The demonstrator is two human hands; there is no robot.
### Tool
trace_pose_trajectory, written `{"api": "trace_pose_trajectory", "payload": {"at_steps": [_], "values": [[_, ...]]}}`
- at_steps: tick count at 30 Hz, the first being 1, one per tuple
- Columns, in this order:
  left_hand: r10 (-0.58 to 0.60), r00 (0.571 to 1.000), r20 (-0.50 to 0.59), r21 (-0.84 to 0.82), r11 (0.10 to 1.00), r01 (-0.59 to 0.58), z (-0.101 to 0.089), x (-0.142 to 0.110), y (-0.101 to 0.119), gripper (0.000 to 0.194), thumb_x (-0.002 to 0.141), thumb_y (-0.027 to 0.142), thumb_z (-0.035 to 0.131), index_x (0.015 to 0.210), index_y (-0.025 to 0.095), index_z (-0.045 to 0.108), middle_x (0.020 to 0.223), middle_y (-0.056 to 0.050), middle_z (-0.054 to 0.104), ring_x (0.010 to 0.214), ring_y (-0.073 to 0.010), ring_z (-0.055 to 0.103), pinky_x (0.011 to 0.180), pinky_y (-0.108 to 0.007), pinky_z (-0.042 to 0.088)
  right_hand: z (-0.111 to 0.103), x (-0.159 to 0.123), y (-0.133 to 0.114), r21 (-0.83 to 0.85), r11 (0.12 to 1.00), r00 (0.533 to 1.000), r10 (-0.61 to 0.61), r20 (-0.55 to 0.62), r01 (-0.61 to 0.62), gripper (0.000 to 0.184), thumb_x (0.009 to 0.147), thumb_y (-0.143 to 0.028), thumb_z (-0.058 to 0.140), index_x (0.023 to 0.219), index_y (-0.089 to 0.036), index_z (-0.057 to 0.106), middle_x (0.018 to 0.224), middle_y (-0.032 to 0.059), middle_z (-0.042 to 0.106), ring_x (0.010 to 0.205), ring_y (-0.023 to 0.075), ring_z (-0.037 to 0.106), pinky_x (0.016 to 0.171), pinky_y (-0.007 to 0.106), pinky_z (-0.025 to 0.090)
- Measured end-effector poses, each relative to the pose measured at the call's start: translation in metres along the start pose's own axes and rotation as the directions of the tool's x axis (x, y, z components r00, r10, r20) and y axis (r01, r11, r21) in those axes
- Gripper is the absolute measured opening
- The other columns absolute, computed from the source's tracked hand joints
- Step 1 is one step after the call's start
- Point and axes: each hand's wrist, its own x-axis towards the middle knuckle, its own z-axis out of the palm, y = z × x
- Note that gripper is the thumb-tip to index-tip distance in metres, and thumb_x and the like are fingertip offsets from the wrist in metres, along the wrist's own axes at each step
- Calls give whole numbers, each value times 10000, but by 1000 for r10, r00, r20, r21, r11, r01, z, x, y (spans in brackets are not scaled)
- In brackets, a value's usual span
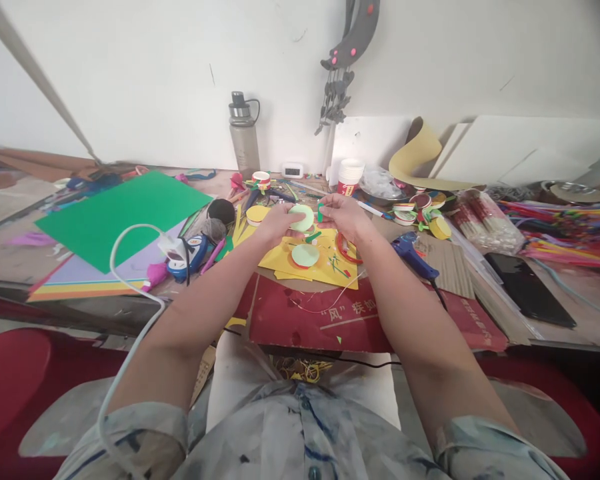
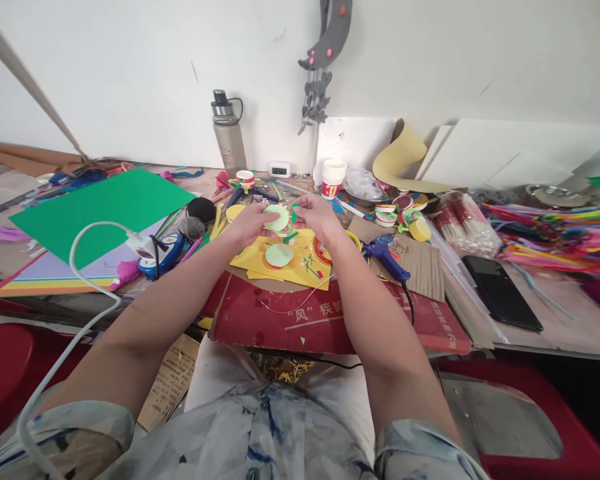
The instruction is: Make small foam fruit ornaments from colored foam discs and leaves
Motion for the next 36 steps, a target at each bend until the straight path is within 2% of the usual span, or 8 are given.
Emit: {"api": "trace_pose_trajectory", "payload": {"at_steps": [6,10,17,21,24,29,32,36], "values": [[-18,999,-49,70,997,22,-7,3,4,273,742,237,843,928,130,673,883,-89,767,756,-202,764,528,-214,536,6,5,15,-162,977,989,145,32,-138,259,844,21,683,825,-205,559,645,-39,631,590,131,673,654,304,630],[44,999,-25,-27,999,-44,-16,3,15,264,731,215,803,954,132,687,901,-90,777,794,-198,768,513,-198,527,4,10,22,-218,965,987,157,28,-147,267,829,60,645,775,-191,573,616,-17,632,605,147,686,627,289,615],[5,1000,-12,-50,999,-5,-20,4,16,290,711,181,771,979,104,692,937,-137,785,738,-225,780,468,-210,503,0,14,17,-291,956,997,-52,-55,34,197,824,-15,671,823,-195,590,700,-36,576,583,94,569,517,213,529],[6,1000,-21,-43,999,-7,-17,5,13,320,707,187,781,1002,105,688,938,-134,783,729,-215,776,473,-201,494,6,13,18,-406,908,994,-108,12,104,176,818,-26,610,876,-192,621,768,-9,621,619,124,577,559,259,538],[43,999,-11,-63,997,-43,-16,6,13,308,712,203,772,993,115,681,898,-99,774,710,-188,764,464,-183,479,10,12,19,-532,817,974,-162,158,222,283,835,-59,589,1060,-180,711,811,12,696,698,164,631,690,301,557],[76,996,-52,-59,995,-79,-17,8,12,236,735,210,727,947,114,681,851,-83,758,727,-186,766,499,-188,499,14,5,16,-734,512,890,-169,423,446,393,910,-62,512,1112,-179,828,1132,82,801,976,195,708,965,311,513],[95,992,-86,-81,992,-102,-18,9,12,236,725,218,737,935,124,685,842,-67,743,739,-187,767,482,-181,466,15,-1,12,-804,404,889,-51,455,436,456,907,-33,512,1181,-207,832,1198,84,805,948,193,723,938,302,519],[97,991,-97,-87,991,-106,-19,10,13,230,718,240,772,913,148,693,803,-37,724,742,-171,753,485,-166,442,13,-7,9,-809,374,866,27,499,454,461,874,-14,563,1172,-232,841,1139,70,824,908,198,723,885,300,527]]}}
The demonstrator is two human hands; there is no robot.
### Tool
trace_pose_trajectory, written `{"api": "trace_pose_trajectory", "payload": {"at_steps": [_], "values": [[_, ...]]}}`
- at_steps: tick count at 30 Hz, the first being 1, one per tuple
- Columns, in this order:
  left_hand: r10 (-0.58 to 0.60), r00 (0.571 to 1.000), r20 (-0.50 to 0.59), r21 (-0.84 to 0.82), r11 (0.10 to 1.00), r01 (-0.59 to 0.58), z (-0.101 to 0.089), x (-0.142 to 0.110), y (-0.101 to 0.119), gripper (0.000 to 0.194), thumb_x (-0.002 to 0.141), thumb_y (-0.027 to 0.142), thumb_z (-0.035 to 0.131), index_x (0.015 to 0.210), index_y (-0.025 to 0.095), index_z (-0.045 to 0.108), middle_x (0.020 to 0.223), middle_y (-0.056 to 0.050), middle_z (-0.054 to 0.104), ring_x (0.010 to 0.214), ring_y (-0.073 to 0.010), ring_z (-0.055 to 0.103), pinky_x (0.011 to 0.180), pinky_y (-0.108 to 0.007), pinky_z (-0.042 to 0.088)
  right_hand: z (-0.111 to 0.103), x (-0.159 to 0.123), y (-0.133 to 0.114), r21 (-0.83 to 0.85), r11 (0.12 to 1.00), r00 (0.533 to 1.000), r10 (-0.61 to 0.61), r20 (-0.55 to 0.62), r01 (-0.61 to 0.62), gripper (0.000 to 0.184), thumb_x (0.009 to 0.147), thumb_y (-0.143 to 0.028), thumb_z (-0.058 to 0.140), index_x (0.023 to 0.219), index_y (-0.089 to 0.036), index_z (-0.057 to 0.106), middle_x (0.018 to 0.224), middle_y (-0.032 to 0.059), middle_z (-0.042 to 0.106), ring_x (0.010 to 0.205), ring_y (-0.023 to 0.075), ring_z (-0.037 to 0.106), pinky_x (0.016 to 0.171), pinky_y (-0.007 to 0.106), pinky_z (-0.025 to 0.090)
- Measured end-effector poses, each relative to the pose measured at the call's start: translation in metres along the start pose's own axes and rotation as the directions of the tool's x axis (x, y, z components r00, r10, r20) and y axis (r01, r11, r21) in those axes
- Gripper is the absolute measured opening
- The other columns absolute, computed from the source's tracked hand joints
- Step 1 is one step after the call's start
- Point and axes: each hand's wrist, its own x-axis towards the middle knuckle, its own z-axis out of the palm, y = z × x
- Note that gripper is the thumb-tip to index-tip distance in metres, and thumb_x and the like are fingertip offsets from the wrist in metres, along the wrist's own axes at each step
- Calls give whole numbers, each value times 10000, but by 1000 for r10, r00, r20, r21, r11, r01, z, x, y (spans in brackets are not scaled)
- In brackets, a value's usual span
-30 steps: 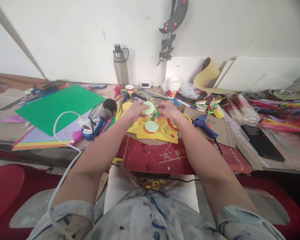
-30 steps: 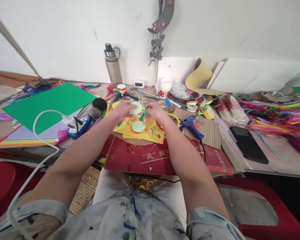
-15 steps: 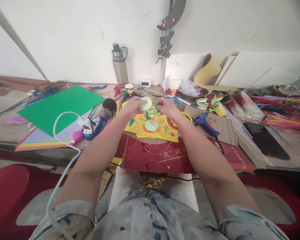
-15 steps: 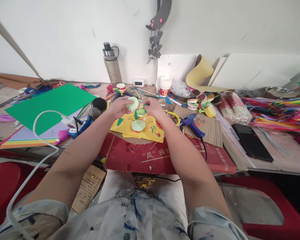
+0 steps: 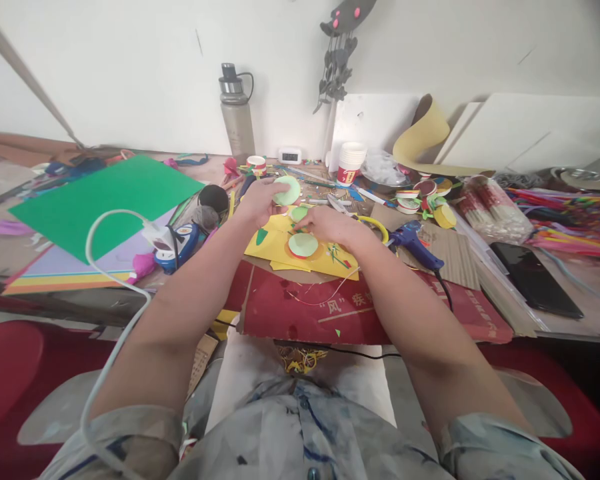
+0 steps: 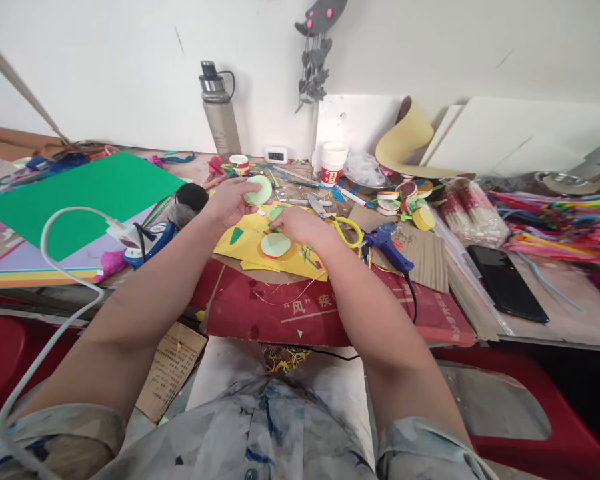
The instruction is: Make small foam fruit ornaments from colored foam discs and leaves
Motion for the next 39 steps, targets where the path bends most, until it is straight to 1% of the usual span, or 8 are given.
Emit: {"api": "trace_pose_trajectory", "payload": {"at_steps": [5,9,12,15,19,24,31,39], "values": [[18,1000,-9,-9,1000,-18,-1,2,-3,261,689,248,809,899,142,696,814,-44,717,700,-145,705,510,-182,469,-8,-2,4,82,996,985,-10,-174,24,398,904,-88,601,1200,-239,819,1122,57,810,928,190,704,915,321,525],[59,996,-69,-41,997,-62,-2,3,-4,250,680,225,814,884,142,696,819,-43,708,699,-124,652,550,-201,494,-18,-5,10,260,964,915,156,-372,-59,327,887,-106,644,1171,-163,797,1088,82,797,936,190,706,879,321,546],[70,994,-85,-55,996,-75,-2,3,-5,221,708,219,794,894,145,699,826,-40,701,711,-120,633,556,-204,486,-20,-8,13,321,925,901,305,-309,-203,267,876,-120,675,1110,-148,802,1005,89,789,751,170,699,737,308,556],[57,995,-76,-43,997,-61,0,3,-7,226,702,192,803,891,143,689,811,-31,689,681,-112,617,535,-205,466,-17,-8,16,249,924,923,339,-182,-290,283,866,-114,682,1118,-150,806,884,79,776,620,165,673,652,310,544],[38,998,-47,-12,999,-38,5,3,-11,240,702,164,827,879,142,667,821,-32,701,658,-111,625,527,-203,456,-9,-4,20,135,939,927,337,-164,-317,284,852,-92,665,1072,-150,834,774,77,770,700,212,713,745,339,565],[12,1000,-19,7,1000,-12,7,2,-15,150,802,207,779,875,139,666,876,-67,728,695,-133,666,572,-226,504,-12,-4,21,104,959,923,282,-262,-263,208,907,-172,653,984,-165,847,887,106,807,873,241,739,845,332,543],[-3,998,-60,6,1000,3,4,4,-19,76,850,160,720,852,129,650,829,-68,713,689,-143,670,573,-247,562,-33,-20,13,209,958,782,281,-557,-196,258,939,-195,599,1076,-139,810,1032,96,816,932,212,717,902,325,524],[48,997,-61,-42,998,-51,6,8,-23,165,822,184,800,878,123,657,925,-93,737,797,-171,727,645,-265,618,-39,-96,41,159,949,679,306,-667,-271,228,911,-229,610,1015,-153,797,910,83,796,808,207,678,833,343,513]]}}
